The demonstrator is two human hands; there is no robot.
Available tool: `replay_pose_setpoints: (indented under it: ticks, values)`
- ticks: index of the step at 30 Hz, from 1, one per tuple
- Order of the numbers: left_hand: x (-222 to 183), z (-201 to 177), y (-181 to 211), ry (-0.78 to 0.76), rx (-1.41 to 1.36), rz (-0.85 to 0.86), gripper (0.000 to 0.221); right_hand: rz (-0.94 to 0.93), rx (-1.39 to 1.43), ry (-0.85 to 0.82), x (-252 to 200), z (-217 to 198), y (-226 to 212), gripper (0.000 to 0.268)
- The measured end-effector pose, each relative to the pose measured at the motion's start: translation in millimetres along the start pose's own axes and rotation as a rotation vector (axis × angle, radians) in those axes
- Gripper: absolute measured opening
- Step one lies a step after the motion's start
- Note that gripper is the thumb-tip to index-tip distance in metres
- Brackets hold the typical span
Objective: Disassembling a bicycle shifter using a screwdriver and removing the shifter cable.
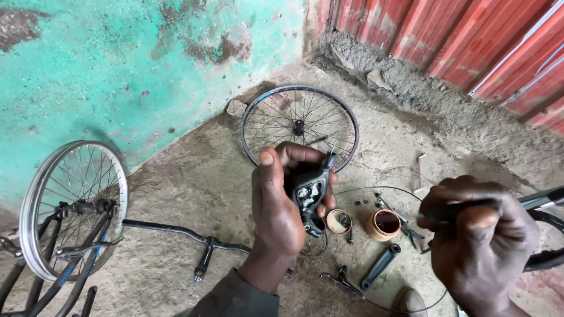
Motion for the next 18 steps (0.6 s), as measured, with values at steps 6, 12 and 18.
replay_pose_setpoints:
  ticks: [6, 12, 18]
  values:
    - [9, 12, -3, 0.004, 0.064, 0.083, 0.065, -0.060, 0.177, -0.080, -5, 8, 6, 0.044]
    - [15, 26, -11, 0.026, 0.156, 0.106, 0.070, -0.084, -0.327, -0.219, -9, 3, -13, 0.027]
    - [15, 30, -13, 0.044, 0.185, 0.051, 0.071, -0.164, -0.443, -0.172, -13, 9, -20, 0.017]
Point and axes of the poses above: each hand's wrist, its own x-axis towards the middle knuckle, its own z-axis out of the palm, y = z × x, the point moved 3 cm from there along x, towards the middle knuckle, and after that the axes turned 2 degrees about x, right-handed, at the moved point
